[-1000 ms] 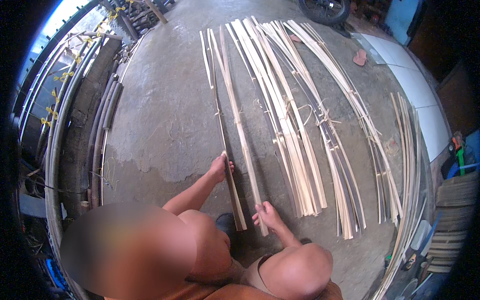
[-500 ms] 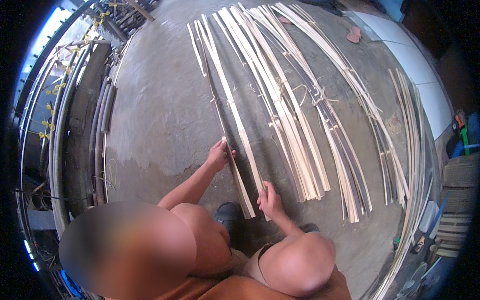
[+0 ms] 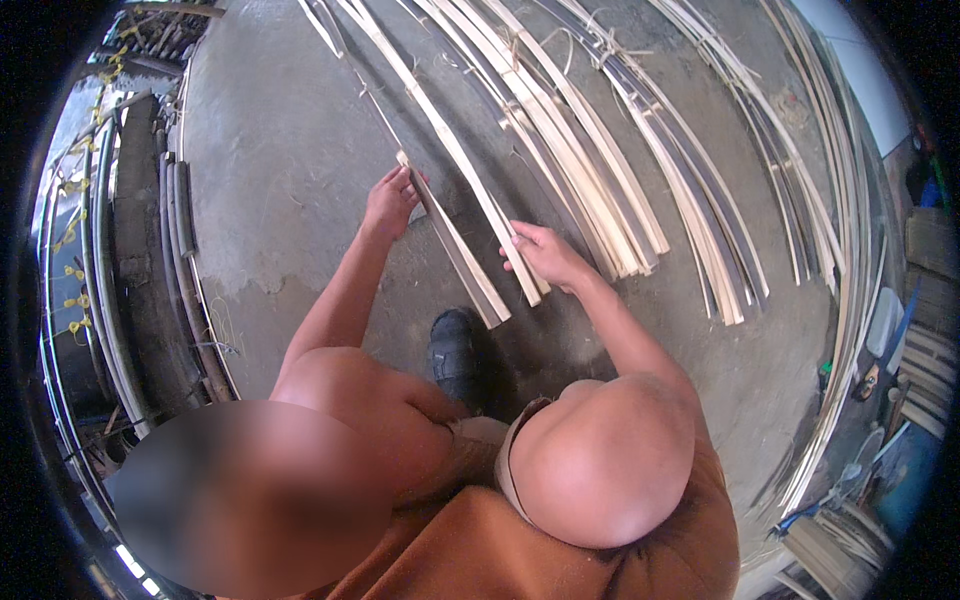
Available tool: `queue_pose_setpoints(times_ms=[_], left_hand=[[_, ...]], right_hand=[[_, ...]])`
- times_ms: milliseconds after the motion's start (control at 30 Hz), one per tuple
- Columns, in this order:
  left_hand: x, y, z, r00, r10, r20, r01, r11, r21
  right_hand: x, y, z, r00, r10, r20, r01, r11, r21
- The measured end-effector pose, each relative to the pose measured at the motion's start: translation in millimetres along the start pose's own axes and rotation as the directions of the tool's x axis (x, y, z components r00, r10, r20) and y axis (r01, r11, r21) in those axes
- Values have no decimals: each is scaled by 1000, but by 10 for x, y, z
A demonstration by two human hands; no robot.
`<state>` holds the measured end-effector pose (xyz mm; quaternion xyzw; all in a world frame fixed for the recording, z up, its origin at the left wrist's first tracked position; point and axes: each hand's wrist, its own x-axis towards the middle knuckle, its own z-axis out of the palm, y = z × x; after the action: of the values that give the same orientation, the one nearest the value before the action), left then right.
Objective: The person sorts and arranges long bamboo strips on the floor, repeatedly picking up, aligning, and placing them into neat bundles. The person handles the strips by hand, organizing them into parallel rows and occasionally adjusting the alignment of the bundles.
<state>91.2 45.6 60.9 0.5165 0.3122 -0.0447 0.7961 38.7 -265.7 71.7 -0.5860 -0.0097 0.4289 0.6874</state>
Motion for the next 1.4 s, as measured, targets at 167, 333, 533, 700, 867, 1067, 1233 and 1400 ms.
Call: queue_pose_setpoints(times_ms=[167, 333, 533, 700, 867, 1067, 1233, 1400], left_hand=[[-13, -91, 59, 997, -60, 48, 60, 998, 14], [124, -282, -74, 989, -86, -123, 133, 884, 448], [247, -354, -445, 961, 33, -274, 108, 868, 484], [139, -238, -703, 922, 102, -372, 89, 882, 462], [-191, -37, -1119, 888, 361, -284, -25, 655, 755], [-429, -457, -1426, 795, 546, -263, -34, 474, 880], [-497, -556, -731, 841, 539, -51, -175, 361, 916], [-508, -441, 149, 830, 532, 168, -405, 368, 837]], right_hand=[[-74, 86, -99, 988, -145, -55, 122, 943, -311], [-381, -81, -284, 965, -162, -207, 40, 870, -492], [-720, 15, -655, 865, -158, -476, 98, 984, -150], [-840, 369, -539, 841, -174, -512, 90, 979, -184], [-937, 719, -282, 845, -303, -440, 23, 844, -536], [-1152, 679, -302, 717, -538, -444, -149, 503, -851], [-1187, 624, -450, 687, -448, -572, -387, 440, -810], [-1135, 640, -411, 729, -401, -556, -366, 457, -810]])
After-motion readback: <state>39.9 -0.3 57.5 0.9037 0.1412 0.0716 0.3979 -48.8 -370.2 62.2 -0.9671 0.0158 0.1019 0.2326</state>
